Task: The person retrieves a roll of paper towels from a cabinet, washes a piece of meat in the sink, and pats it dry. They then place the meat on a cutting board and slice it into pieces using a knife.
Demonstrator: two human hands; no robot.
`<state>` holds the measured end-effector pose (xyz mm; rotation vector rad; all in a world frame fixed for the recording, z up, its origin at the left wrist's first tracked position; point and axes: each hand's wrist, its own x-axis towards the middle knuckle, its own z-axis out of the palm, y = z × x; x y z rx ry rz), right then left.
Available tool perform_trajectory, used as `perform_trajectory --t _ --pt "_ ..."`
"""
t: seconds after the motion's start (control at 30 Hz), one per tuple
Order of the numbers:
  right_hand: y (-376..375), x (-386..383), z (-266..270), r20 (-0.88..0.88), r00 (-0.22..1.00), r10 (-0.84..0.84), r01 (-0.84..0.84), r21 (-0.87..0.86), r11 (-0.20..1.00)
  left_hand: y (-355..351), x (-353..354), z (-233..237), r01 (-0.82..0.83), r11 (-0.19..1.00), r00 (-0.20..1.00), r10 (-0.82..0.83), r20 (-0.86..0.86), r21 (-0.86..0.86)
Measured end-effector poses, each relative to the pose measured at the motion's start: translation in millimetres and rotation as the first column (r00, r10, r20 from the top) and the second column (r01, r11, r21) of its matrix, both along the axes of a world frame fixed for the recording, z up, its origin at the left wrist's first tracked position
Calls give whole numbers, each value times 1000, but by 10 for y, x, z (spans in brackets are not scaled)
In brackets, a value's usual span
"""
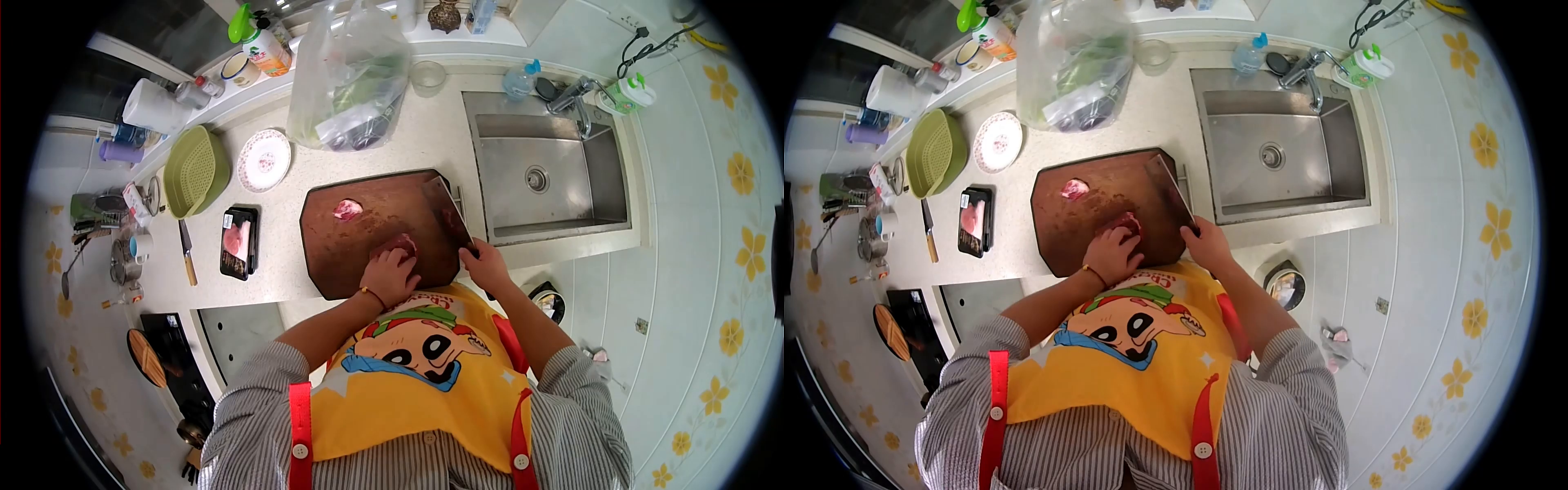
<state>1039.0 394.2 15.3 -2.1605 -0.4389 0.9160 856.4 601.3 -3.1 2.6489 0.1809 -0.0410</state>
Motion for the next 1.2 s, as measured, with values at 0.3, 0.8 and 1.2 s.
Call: perform_trajectory --t 0.3,0.8,1.2 --pt "6 -98 -18 24 1000 17 -15 -76 997 401 415 -209 139 990 974 -142 177 27" --pt "4 -341 201 144 984 101 -82 -136 987 517 376 -445 150 968 974 -109 200 -200" --pt "107 -438 315 147 982 116 -96 -140 985 290 316 -335 287 952 949 -298 107 107"
